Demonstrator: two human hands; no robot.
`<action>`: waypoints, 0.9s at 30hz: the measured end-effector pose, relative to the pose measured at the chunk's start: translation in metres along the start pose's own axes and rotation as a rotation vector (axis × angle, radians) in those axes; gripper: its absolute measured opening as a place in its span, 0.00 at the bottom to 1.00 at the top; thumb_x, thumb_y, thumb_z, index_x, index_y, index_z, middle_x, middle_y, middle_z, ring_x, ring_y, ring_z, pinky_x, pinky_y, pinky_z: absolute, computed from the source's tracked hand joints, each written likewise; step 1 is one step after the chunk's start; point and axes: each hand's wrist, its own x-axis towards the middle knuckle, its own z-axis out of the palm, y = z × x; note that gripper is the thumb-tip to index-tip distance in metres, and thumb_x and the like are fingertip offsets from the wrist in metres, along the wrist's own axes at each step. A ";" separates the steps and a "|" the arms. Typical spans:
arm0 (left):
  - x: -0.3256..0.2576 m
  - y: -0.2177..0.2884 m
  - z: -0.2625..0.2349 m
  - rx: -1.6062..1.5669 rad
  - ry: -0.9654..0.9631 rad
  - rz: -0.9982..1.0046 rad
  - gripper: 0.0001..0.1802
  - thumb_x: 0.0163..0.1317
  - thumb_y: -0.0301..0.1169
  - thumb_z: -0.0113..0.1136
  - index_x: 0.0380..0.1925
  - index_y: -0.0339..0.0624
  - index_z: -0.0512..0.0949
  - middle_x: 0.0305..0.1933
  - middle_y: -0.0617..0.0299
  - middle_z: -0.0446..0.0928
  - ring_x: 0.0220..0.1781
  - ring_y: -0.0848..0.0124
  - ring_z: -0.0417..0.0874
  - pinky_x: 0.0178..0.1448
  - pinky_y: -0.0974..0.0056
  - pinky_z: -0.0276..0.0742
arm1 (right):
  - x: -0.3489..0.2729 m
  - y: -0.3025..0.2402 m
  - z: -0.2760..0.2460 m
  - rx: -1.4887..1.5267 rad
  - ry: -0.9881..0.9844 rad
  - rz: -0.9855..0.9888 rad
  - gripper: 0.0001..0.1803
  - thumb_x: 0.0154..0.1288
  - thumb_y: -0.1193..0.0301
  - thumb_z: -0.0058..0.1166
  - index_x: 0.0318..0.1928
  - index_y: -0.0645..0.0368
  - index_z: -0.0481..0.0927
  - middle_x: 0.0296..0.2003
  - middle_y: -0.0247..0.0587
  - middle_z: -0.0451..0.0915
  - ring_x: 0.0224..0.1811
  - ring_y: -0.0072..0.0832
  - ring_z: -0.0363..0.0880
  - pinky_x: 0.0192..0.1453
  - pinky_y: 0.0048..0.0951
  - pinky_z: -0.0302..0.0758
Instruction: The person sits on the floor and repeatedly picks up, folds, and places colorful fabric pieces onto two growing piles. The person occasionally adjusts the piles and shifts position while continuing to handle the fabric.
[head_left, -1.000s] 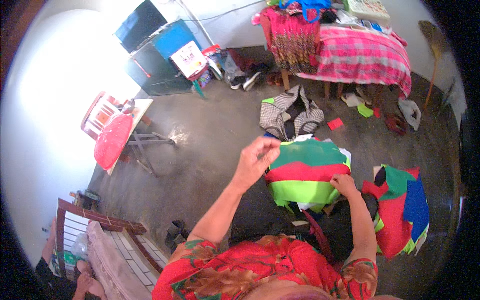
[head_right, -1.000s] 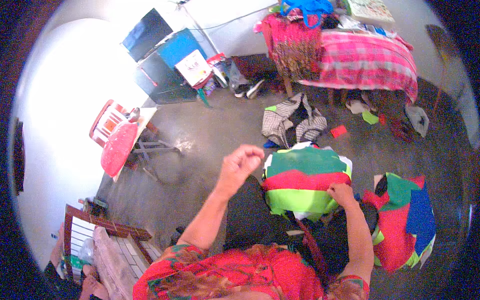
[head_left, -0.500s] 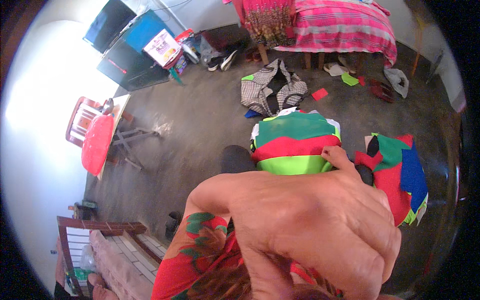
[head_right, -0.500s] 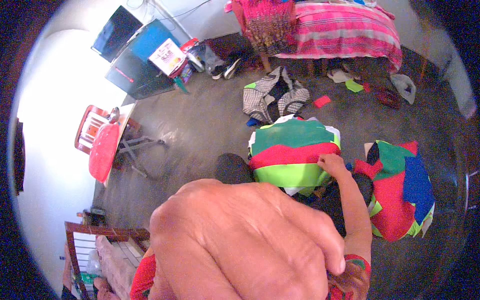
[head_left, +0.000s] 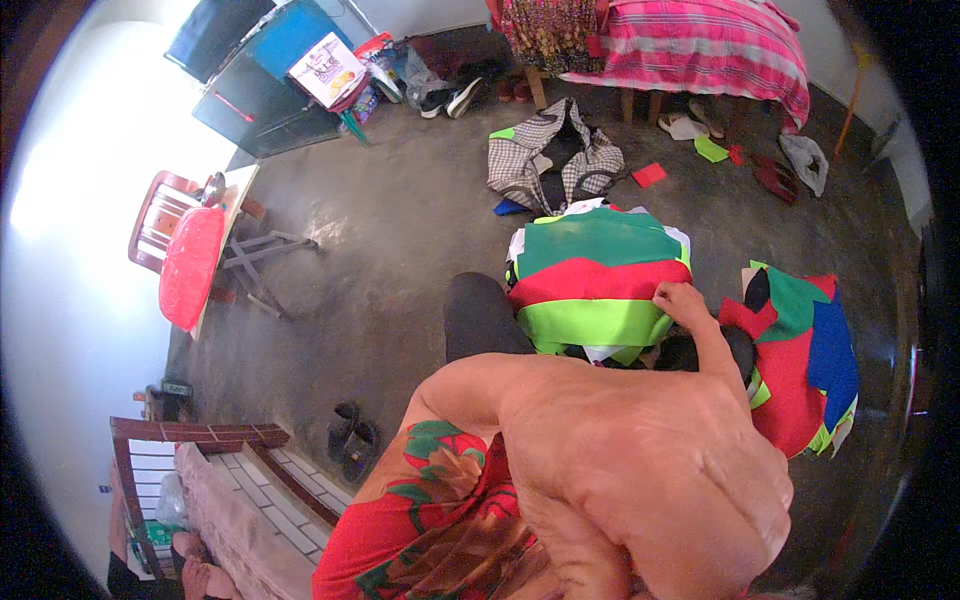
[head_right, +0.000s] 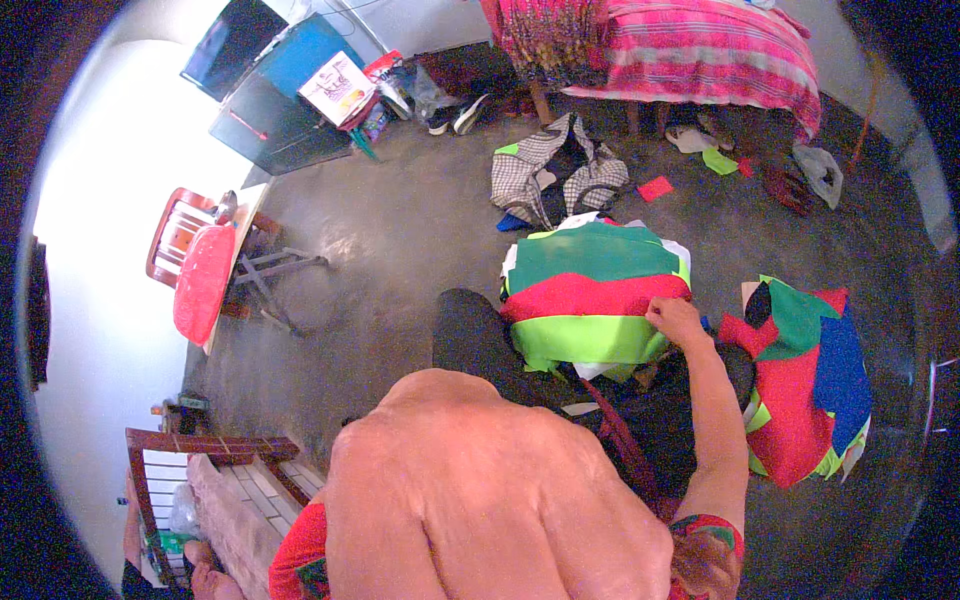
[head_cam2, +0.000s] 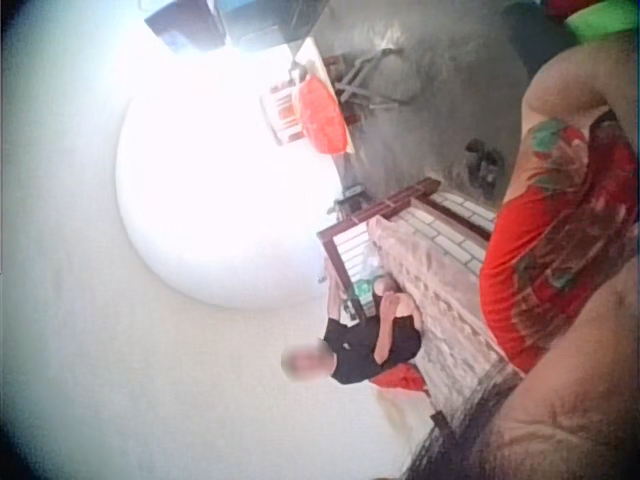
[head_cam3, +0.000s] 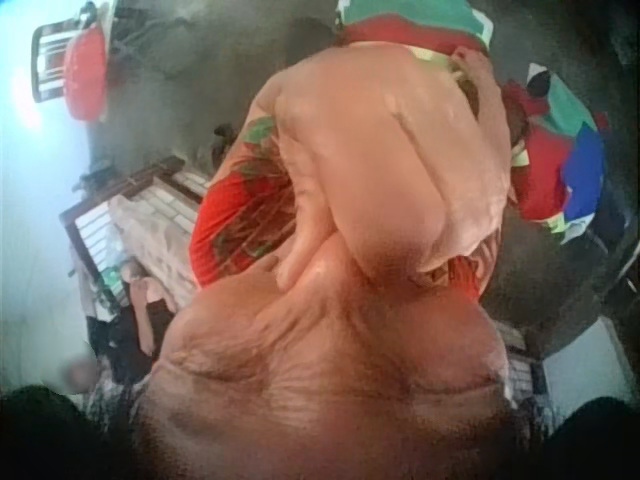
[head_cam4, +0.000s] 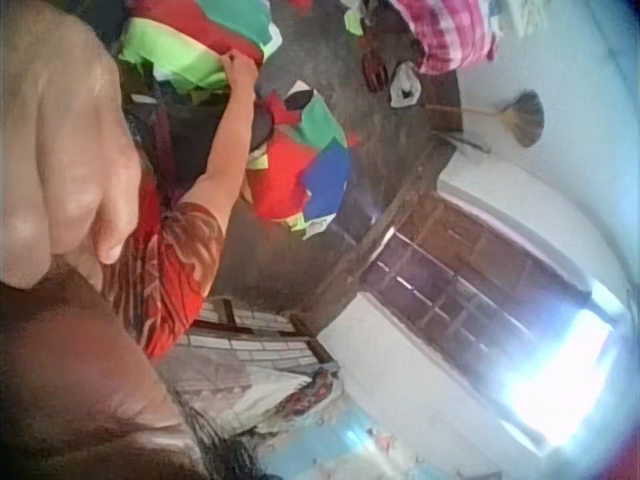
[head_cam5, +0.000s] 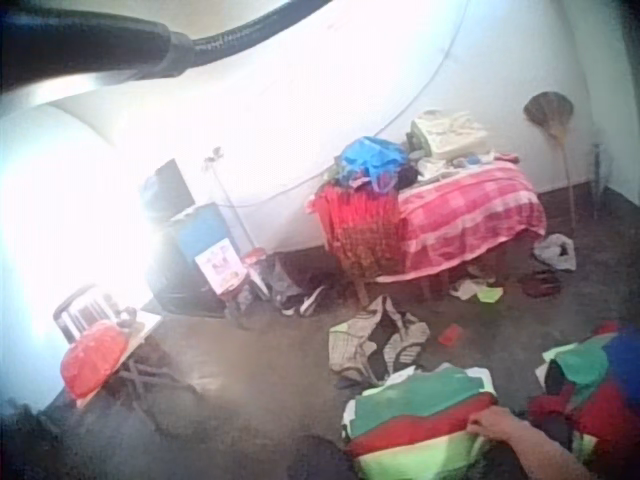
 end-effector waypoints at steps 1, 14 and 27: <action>0.002 0.001 -0.002 -0.030 -0.019 -0.036 0.20 0.60 0.42 0.61 0.22 0.34 0.74 0.27 0.50 0.74 0.25 0.56 0.76 0.32 0.58 0.74 | 0.000 0.003 0.001 0.000 0.002 0.004 0.10 0.57 0.62 0.54 0.35 0.54 0.80 0.30 0.45 0.81 0.35 0.44 0.80 0.39 0.44 0.74; 0.000 0.025 0.002 -0.121 -0.011 -0.250 0.14 0.62 0.32 0.56 0.24 0.31 0.75 0.29 0.49 0.75 0.26 0.60 0.77 0.35 0.55 0.74 | -0.001 -0.011 -0.001 0.056 -0.078 0.024 0.11 0.55 0.60 0.55 0.33 0.54 0.78 0.29 0.41 0.81 0.34 0.40 0.80 0.38 0.41 0.74; 0.046 0.059 0.009 1.189 -0.536 -0.375 0.08 0.57 0.32 0.54 0.31 0.40 0.77 0.29 0.61 0.80 0.33 0.68 0.83 0.43 0.54 0.84 | 0.001 0.000 0.005 0.044 -0.078 0.034 0.13 0.54 0.58 0.56 0.35 0.52 0.77 0.31 0.42 0.81 0.37 0.42 0.80 0.39 0.44 0.74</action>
